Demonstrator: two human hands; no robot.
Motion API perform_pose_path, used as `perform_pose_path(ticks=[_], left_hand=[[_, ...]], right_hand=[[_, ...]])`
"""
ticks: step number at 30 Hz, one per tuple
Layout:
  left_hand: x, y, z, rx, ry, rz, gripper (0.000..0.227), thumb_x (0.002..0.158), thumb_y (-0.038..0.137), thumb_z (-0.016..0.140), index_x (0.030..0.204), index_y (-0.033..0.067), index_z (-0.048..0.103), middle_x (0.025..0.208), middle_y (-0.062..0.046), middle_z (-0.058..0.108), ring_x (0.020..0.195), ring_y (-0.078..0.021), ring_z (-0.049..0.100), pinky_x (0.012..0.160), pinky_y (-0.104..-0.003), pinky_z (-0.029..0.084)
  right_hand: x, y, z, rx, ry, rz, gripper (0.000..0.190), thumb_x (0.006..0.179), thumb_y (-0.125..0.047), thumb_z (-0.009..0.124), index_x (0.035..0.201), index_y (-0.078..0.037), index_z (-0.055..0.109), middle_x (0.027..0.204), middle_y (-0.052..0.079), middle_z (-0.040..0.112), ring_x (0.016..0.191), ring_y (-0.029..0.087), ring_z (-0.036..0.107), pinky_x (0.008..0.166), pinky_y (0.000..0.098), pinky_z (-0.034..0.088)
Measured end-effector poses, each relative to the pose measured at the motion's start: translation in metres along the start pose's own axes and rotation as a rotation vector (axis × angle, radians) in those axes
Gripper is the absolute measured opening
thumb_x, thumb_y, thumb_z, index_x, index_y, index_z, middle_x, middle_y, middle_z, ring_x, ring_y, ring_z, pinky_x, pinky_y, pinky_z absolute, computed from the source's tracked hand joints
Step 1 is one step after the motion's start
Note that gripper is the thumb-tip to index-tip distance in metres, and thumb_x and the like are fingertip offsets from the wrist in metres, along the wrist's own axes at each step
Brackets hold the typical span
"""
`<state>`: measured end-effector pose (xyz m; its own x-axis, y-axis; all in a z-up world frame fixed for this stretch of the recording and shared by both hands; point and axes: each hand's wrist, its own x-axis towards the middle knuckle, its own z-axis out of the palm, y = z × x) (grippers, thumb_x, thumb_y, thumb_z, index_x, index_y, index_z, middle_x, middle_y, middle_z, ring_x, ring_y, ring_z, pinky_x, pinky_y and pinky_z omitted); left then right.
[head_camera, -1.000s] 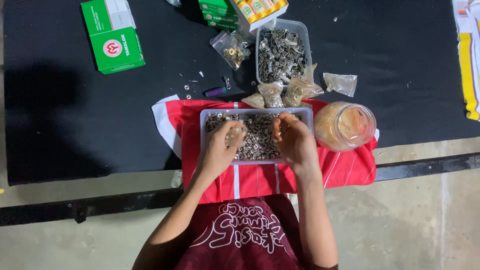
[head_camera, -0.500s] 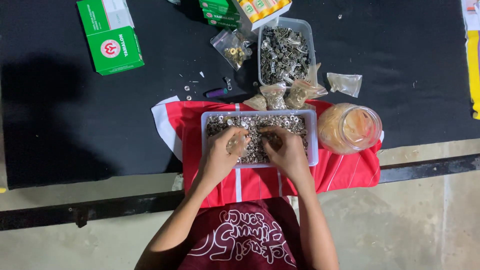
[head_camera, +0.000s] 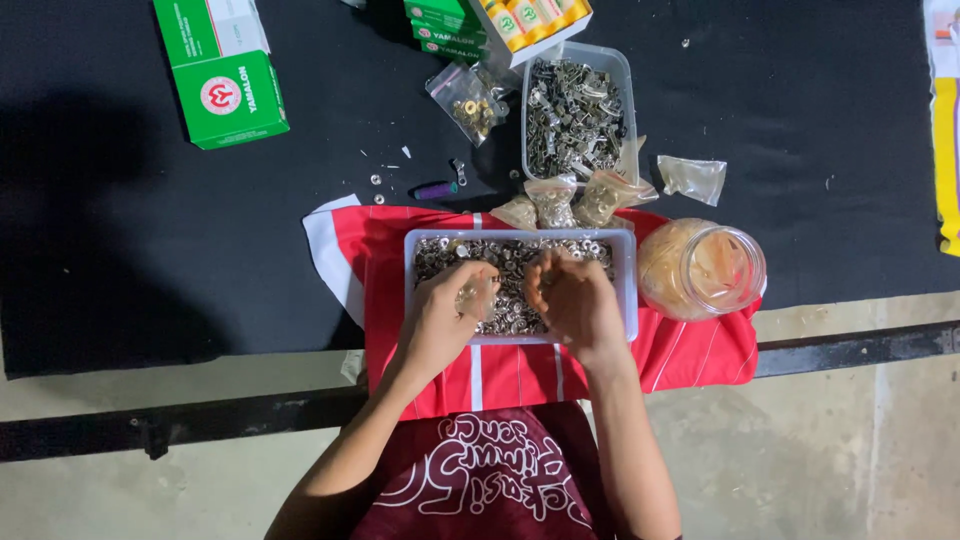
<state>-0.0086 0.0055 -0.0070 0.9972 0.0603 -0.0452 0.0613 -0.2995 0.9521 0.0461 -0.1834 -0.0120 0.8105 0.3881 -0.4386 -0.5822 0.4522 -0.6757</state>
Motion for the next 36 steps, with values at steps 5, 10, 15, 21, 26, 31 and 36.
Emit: perform_pose_path(ticks=[5,10,15,21,26,31,36], left_hand=[[0.003,0.002,0.003,-0.003,0.023,0.002,0.021,0.093,0.012,0.073,0.114,0.0143,0.071,0.096,-0.014,0.073,0.096,-0.0355,0.072,0.086,-0.045,0.057],[0.007,0.003,-0.002,0.025,0.040,0.026,0.018,0.095,0.013,0.070,0.113,0.0138,0.072,0.095,-0.018,0.074,0.095,-0.0392,0.072,0.086,-0.047,0.056],[0.008,-0.001,0.002,0.023,0.053,0.073,0.016,0.097,0.018,0.070,0.111,0.0122,0.072,0.087,-0.016,0.072,0.089,-0.0372,0.072,0.082,-0.045,0.057],[0.007,0.000,0.000,0.028,0.060,0.083,0.016,0.097,0.018,0.070,0.108,0.0057,0.071,0.089,-0.021,0.074,0.088,-0.0423,0.072,0.078,-0.047,0.057],[0.001,-0.003,0.005,-0.054,0.069,0.084,0.020,0.099,0.020,0.067,0.108,0.0026,0.070,0.087,-0.022,0.074,0.088,-0.0384,0.074,0.075,-0.046,0.057],[-0.003,0.002,0.004,-0.017,0.066,0.118,0.019,0.100,0.022,0.066,0.107,0.0050,0.071,0.085,-0.017,0.075,0.084,-0.0326,0.075,0.070,-0.039,0.058],[-0.004,0.003,-0.001,-0.047,0.051,0.152,0.014,0.100,0.017,0.064,0.106,0.0063,0.072,0.087,-0.017,0.076,0.086,-0.0307,0.075,0.070,-0.039,0.058]], right_hand=[[-0.005,-0.001,0.019,-0.382,0.075,-0.157,0.016,0.100,-0.017,0.053,0.099,-0.005,0.064,0.066,-0.002,0.040,0.059,0.008,0.038,0.054,0.0210,0.032],[-0.011,0.005,0.028,-1.041,0.078,-0.399,0.034,0.078,-0.006,0.085,0.111,-0.010,0.080,0.051,0.004,0.056,0.050,0.013,0.048,0.052,0.0249,0.043],[-0.013,0.014,0.031,-1.091,0.177,-0.569,0.030,0.080,-0.006,0.085,0.109,-0.014,0.082,0.047,0.004,0.053,0.047,0.013,0.046,0.051,0.0254,0.040],[-0.015,0.016,0.026,-1.111,0.132,-0.615,0.022,0.082,-0.006,0.084,0.104,-0.011,0.082,0.044,0.003,0.050,0.045,0.013,0.046,0.052,0.0259,0.043],[-0.024,0.012,0.040,-1.154,0.106,-0.674,0.020,0.085,-0.008,0.082,0.105,-0.011,0.081,0.045,0.006,0.051,0.045,0.018,0.049,0.053,0.0295,0.044],[-0.034,0.002,0.049,-1.085,0.062,-0.680,0.022,0.086,-0.002,0.078,0.106,-0.010,0.081,0.045,0.004,0.050,0.045,0.014,0.042,0.052,0.0282,0.042],[-0.028,0.011,0.035,-1.063,0.072,-0.715,0.021,0.086,-0.005,0.080,0.107,-0.010,0.081,0.049,0.006,0.052,0.047,0.016,0.045,0.053,0.0299,0.043]])
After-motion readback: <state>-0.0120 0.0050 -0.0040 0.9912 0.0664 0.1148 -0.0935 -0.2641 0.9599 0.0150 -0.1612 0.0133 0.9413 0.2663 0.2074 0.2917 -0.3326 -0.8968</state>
